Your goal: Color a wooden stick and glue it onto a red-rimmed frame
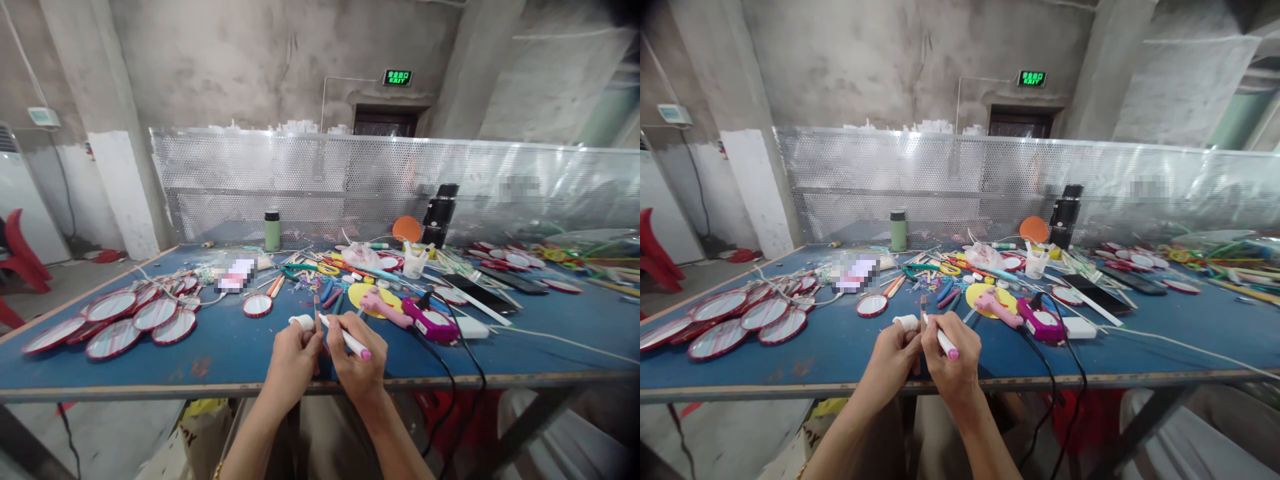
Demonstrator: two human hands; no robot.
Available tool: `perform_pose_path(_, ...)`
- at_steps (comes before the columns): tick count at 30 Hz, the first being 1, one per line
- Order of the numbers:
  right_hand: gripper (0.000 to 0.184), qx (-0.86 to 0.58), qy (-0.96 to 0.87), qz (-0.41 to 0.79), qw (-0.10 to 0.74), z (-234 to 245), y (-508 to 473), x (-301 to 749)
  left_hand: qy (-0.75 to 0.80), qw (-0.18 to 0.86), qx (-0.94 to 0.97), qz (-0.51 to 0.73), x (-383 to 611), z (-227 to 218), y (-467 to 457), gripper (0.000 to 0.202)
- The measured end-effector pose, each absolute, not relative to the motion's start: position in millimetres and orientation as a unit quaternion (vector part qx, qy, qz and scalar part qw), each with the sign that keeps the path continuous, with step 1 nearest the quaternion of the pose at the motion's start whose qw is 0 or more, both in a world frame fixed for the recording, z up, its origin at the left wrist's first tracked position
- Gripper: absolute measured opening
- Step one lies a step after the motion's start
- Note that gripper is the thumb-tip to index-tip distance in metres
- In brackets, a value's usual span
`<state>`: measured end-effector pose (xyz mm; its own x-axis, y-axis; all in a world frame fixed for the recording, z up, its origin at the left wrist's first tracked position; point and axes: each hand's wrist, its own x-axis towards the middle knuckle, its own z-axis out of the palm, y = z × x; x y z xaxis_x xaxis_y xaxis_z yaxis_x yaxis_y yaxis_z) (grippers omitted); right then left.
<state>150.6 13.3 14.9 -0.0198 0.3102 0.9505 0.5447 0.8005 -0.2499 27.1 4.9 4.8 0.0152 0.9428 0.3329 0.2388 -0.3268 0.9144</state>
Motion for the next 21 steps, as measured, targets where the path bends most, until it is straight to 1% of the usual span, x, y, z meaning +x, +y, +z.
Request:
perform_pose_path(16, 0.016, -0.296, -0.706, -0.073, 0.639, 13.5, 15.2, 150.3, 0.471, 0.335, 0.626, 0.523, 27.1, 1.8, 6.4, 0.031)
perform_pose_path(21, 0.018, -0.307, -0.698, -0.075, 0.643, 13.1, 13.7, 151.0, 0.470, 0.336, 0.628, 0.521, 26.4, 2.3, 5.6, 0.030)
